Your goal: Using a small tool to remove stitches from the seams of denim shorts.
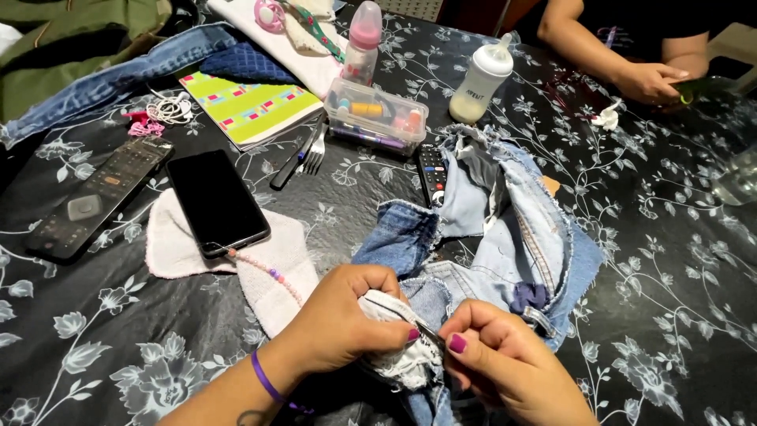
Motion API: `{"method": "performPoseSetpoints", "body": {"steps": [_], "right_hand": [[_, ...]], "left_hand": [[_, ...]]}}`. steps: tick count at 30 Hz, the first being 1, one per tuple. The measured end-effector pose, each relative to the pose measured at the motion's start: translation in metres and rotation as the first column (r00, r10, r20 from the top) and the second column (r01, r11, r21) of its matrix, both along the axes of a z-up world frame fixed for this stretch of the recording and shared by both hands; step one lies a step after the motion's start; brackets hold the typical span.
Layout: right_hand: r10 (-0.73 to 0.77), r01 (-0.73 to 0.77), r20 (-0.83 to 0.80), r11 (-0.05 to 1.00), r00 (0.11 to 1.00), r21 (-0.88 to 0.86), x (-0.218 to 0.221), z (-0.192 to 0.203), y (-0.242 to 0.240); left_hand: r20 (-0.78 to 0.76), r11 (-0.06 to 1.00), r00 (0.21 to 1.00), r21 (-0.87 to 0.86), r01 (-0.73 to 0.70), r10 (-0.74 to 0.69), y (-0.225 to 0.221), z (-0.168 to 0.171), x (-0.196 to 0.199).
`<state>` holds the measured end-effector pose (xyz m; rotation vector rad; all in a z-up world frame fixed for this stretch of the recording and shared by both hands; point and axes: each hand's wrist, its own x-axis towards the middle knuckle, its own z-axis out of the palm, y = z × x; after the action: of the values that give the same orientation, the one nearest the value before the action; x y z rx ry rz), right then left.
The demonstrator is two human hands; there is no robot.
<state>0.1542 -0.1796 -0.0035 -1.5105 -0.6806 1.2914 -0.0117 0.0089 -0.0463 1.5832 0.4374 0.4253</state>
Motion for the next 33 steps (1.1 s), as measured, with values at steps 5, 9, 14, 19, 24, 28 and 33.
{"method": "performPoseSetpoints", "body": {"steps": [5,9,14,19,24,28,33], "right_hand": [[-0.013,0.013,-0.001,0.999,1.000,0.049,0.002,-0.006,-0.002],[-0.035,0.043,-0.118,0.997,0.992,0.063,-0.002,0.005,-0.004],[-0.023,0.024,-0.022,0.999,0.999,0.034,0.003,0.000,-0.005],[-0.054,0.055,-0.032,0.998,0.998,0.019,0.002,-0.002,-0.003],[-0.048,0.047,-0.026,0.998,0.998,-0.036,0.001,-0.001,0.002],[-0.048,0.046,-0.090,0.999,0.995,-0.024,0.000,-0.006,0.004],[-0.047,0.050,-0.064,0.997,0.997,0.058,0.000,-0.011,0.003]], "left_hand": [[-0.005,1.000,1.000,0.002,-0.011,0.011,-0.001,0.002,0.000],[-0.015,0.999,0.999,-0.018,-0.029,0.029,-0.001,0.000,0.001],[-0.017,1.000,0.999,0.006,-0.029,0.029,-0.001,0.002,0.000],[-0.007,0.999,1.000,-0.016,-0.031,0.030,-0.004,0.005,-0.001],[0.022,0.996,1.000,0.088,-0.011,0.009,-0.004,0.011,-0.001],[-0.022,0.995,1.000,0.103,-0.007,0.009,-0.001,0.012,-0.002],[-0.028,0.997,0.999,0.077,0.018,-0.016,0.000,0.009,-0.001]]}}
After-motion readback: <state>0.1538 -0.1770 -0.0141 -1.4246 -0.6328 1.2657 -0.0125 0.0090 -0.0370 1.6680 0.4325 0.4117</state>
